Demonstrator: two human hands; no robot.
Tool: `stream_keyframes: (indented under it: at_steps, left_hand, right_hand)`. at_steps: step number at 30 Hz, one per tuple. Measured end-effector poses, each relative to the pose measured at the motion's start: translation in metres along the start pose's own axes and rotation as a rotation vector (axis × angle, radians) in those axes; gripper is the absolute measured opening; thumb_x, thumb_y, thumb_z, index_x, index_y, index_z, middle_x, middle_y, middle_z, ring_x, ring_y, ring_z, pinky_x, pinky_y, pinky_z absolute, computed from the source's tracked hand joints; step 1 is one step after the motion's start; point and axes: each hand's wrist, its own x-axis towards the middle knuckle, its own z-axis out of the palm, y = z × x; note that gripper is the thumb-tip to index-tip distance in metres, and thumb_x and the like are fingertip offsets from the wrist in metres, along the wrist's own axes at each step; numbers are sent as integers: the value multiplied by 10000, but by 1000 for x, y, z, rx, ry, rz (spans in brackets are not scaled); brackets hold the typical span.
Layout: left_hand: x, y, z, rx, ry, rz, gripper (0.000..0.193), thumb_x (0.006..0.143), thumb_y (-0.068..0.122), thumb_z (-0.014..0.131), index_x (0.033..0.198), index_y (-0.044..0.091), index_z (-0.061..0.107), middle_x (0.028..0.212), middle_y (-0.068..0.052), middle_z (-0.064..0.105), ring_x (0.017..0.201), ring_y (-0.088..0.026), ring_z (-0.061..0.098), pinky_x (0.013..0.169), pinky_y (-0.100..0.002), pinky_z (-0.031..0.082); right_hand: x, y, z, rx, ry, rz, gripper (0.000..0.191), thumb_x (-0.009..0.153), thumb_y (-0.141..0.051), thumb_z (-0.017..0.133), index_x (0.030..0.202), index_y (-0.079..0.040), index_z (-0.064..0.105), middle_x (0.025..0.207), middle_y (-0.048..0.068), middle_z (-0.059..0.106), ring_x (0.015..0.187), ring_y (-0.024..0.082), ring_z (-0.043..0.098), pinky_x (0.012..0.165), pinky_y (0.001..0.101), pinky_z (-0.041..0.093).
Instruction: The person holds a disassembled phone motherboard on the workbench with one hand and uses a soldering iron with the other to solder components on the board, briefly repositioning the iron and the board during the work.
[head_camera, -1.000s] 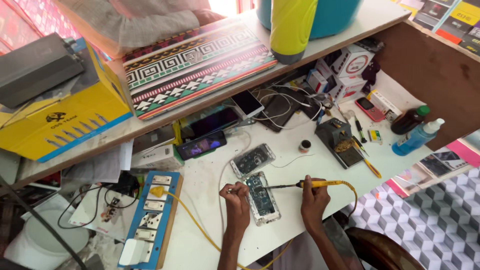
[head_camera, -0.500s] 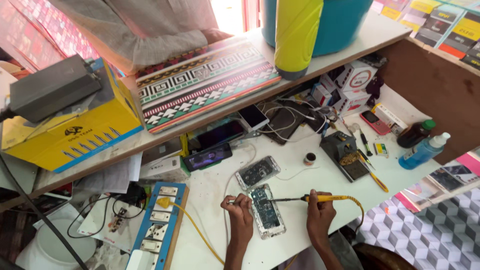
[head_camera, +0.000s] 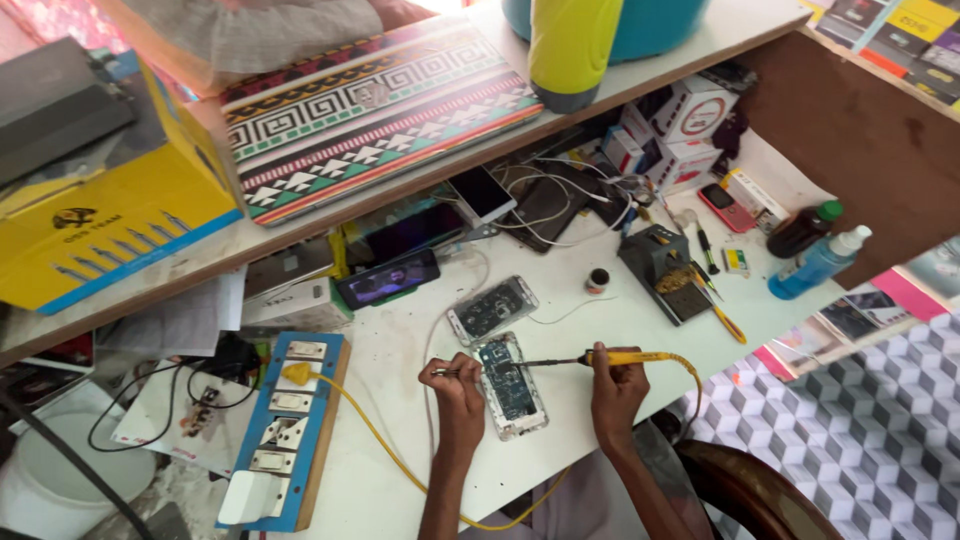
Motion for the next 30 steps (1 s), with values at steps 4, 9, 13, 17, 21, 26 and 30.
stream_keyframes:
  at_steps: [4, 9, 13, 17, 21, 26, 30]
  left_hand:
    - [1, 0, 1, 18, -3, 62, 276, 1037, -83, 341, 1097, 117, 160, 890, -109, 452, 802, -176, 428, 825, -306, 453]
    - [0, 0, -1, 7, 20, -3, 250, 1055, -51, 361, 1100, 111, 176, 843, -114, 478, 773, -180, 457, 787, -305, 451]
    - [1, -2, -2, 14, 27, -19, 242, 1066, -35, 364, 1087, 111, 171, 851, -111, 495, 782, -180, 481, 785, -305, 451]
    - [0, -4, -2, 2, 37, -8, 234, 1086, -29, 359, 1100, 112, 173, 855, -106, 480, 787, -180, 459, 802, -308, 435]
    - [-2, -5, -2, -63, 36, -36, 233, 1082, -25, 358, 1112, 115, 174, 848, -100, 453, 790, -177, 442, 791, -304, 431]
    - [-2, -3, -3, -71, 39, -44, 256, 1070, -40, 369, 1117, 119, 174, 840, -99, 441, 794, -174, 443, 796, -295, 429]
    - [-1, -2, -3, -83, 52, -66, 247, 1066, -41, 355, 1115, 122, 176, 847, -93, 444, 793, -170, 448, 785, -292, 441]
  right_hand:
    - [0, -6, 0, 32, -35, 18, 198, 1019, -205, 646, 964, -30, 573, 660, -16, 521, 542, 40, 441, 477, 235, 336]
    - [-1, -9, 2, 65, -29, 69, 198, 1035, -218, 618, 978, -37, 562, 683, -10, 553, 549, 48, 463, 486, 231, 367]
    - [2, -6, 2, 113, 20, 74, 185, 1044, -212, 603, 987, -41, 558, 673, -1, 550, 541, 51, 494, 499, 230, 414]
    - [2, -1, 1, 103, 19, 96, 199, 1051, -205, 600, 971, -28, 554, 647, 4, 531, 519, 60, 476, 484, 244, 404]
    - [1, 1, 0, 66, -1, 106, 192, 1055, -199, 592, 976, -28, 554, 638, 6, 524, 517, 60, 470, 485, 248, 402]
    - [1, 4, -1, 129, -7, 79, 196, 1060, -198, 593, 977, -26, 549, 659, -2, 523, 523, 57, 448, 501, 250, 416]
    - [0, 4, -2, 153, -30, 75, 206, 1066, -214, 594, 983, -31, 546, 653, -6, 502, 525, 54, 437, 507, 251, 419]
